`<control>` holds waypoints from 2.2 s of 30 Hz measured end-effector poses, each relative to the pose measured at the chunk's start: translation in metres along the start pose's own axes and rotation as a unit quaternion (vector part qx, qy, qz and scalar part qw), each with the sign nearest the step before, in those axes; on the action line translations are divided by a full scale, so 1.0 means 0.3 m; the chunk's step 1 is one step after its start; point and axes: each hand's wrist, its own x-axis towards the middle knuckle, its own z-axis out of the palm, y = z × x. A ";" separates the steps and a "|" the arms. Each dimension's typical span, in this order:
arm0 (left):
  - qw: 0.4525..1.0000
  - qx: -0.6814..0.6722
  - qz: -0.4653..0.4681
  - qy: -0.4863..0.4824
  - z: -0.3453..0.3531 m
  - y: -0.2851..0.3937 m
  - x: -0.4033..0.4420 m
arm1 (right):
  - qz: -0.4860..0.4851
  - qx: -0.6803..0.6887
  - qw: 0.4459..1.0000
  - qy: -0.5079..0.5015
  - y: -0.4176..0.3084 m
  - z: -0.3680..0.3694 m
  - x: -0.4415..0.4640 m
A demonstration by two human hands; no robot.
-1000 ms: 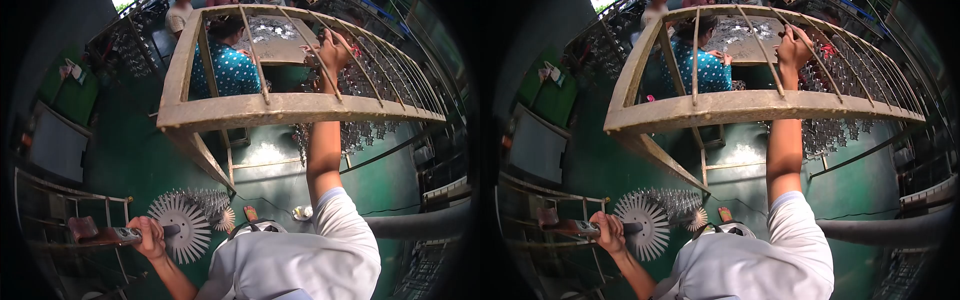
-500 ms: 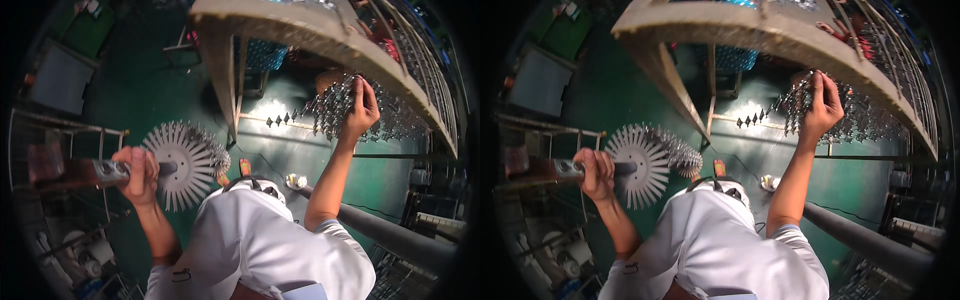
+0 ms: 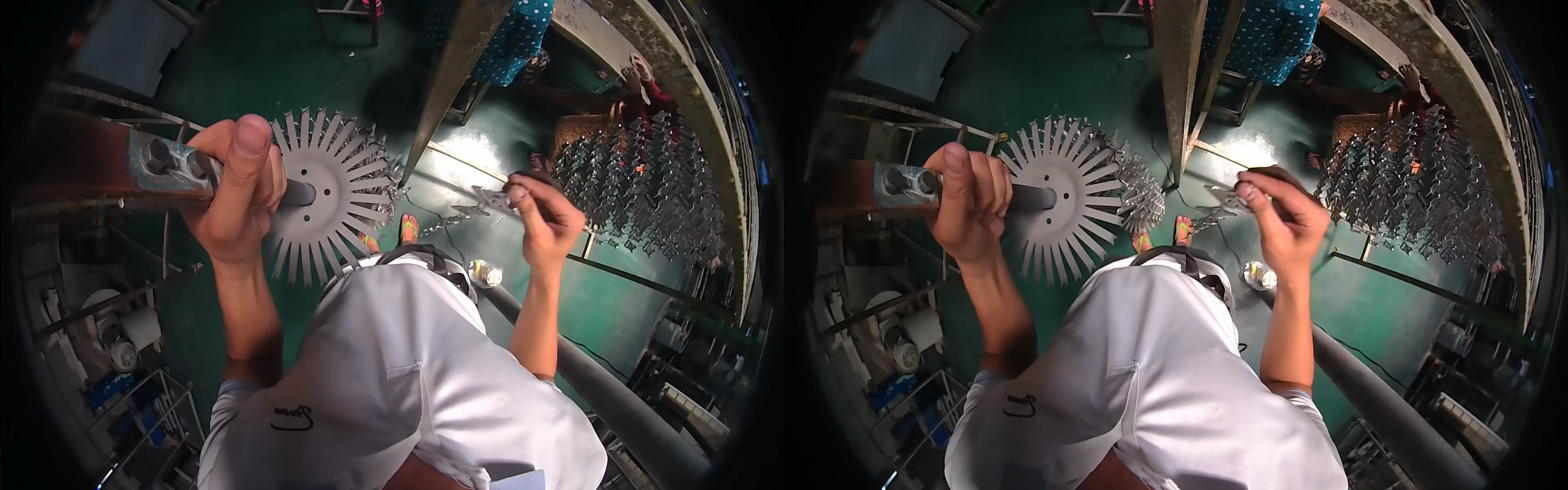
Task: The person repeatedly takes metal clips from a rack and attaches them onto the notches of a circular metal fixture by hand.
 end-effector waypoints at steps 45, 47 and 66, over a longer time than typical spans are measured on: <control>1.000 -0.017 0.006 -0.001 -0.014 -0.035 -0.030 | -0.058 -0.233 0.961 0.141 -0.073 -0.182 0.284; 1.000 -0.017 0.004 0.008 -0.003 -0.029 -0.027 | -0.132 -0.299 0.887 0.325 0.004 -0.401 0.436; 0.998 0.021 0.006 0.059 -0.042 -0.080 -0.040 | -0.131 -0.494 0.643 0.570 -0.062 -0.903 1.014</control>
